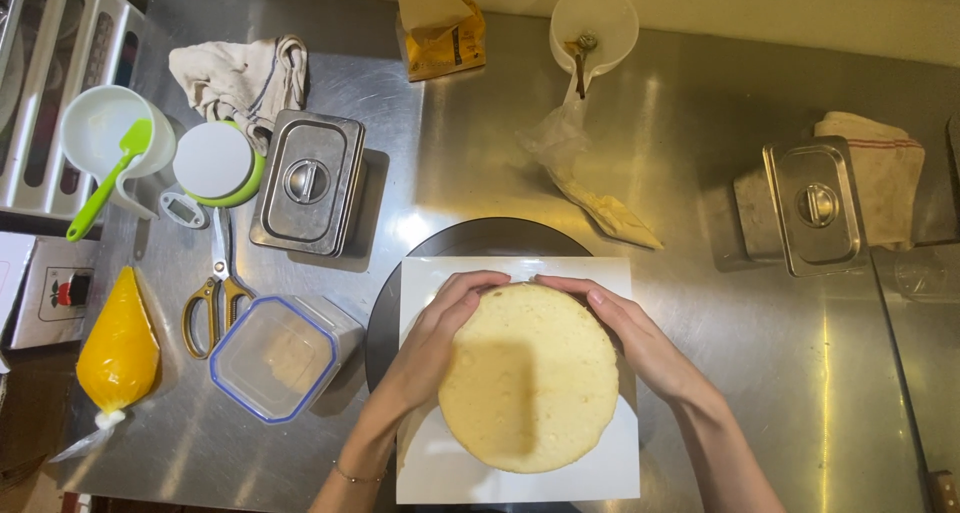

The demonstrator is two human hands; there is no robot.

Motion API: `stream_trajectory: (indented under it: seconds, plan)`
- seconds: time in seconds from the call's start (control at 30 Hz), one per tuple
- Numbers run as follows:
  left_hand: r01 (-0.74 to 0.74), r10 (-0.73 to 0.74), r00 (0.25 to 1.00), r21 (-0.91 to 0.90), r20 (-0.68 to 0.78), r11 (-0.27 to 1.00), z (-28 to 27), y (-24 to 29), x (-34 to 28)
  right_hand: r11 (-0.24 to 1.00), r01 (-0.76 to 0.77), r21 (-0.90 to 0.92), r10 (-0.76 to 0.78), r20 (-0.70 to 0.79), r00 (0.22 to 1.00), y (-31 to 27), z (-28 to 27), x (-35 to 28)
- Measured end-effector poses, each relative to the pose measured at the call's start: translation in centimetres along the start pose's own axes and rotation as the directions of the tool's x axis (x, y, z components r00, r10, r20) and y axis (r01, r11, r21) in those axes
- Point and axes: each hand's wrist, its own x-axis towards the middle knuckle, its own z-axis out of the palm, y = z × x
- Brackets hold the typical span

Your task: Wrapping a plastic acetate collar around a cake and cutting it to size with scissors.

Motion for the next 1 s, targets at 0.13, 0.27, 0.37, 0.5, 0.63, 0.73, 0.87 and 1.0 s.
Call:
stream_trajectory:
  seconds: [0.13, 0.27, 0.37, 0.5, 0.63, 0.73, 0.87, 1.0]
  plan:
    - [-0.051, 0.051, 0.999, -0.014, 0.005, 0.999, 0.3, -0.5, 0.7, 1.000, -0.015, -0.021, 0.016, 0.029, 0.999, -0.1, -0.2, 0.7]
    - [-0.058, 0.056, 0.997, 0.021, 0.059, 0.998, -0.3, 1.6, 1.1, 0.999, -0.028, -0.040, 0.023, -0.118, 0.993, -1.3, -0.3, 0.2]
    - [0.216, -0.226, 0.973, 0.133, 0.057, 0.967, -0.3, 4.1, 2.1, 0.955, -0.268, -0.126, 0.232, -0.242, 0.942, -2.3, 0.7, -1.0]
    - [0.116, -0.139, 0.956, 0.101, 0.259, 0.988, -0.7, 3.5, 4.6, 0.971, -0.120, 0.209, 0.181, -0.305, 0.935, -0.7, 1.3, -1.2]
    - [0.015, -0.107, 0.904, 0.220, 0.413, 0.975, -0.6, 4.6, 6.1, 0.981, -0.069, 0.183, 0.118, -0.277, 0.954, -0.5, 1.5, -0.9]
    - [-0.010, -0.072, 0.930, 0.220, 0.362, 0.976, -0.6, 4.2, 5.7, 0.992, -0.129, 0.005, 0.126, -0.262, 0.957, -0.5, 1.4, -0.5]
    - [0.017, -0.031, 0.985, 0.082, 0.171, 0.996, -0.8, 2.2, 4.0, 0.996, -0.054, 0.073, 0.070, -0.232, 0.970, 0.5, 1.1, -0.3]
    - [-0.128, 0.124, 0.989, -0.040, -0.074, 0.991, -1.2, 1.5, -0.6, 0.988, -0.111, 0.110, 0.127, -0.150, 0.980, -1.4, 1.2, -0.4]
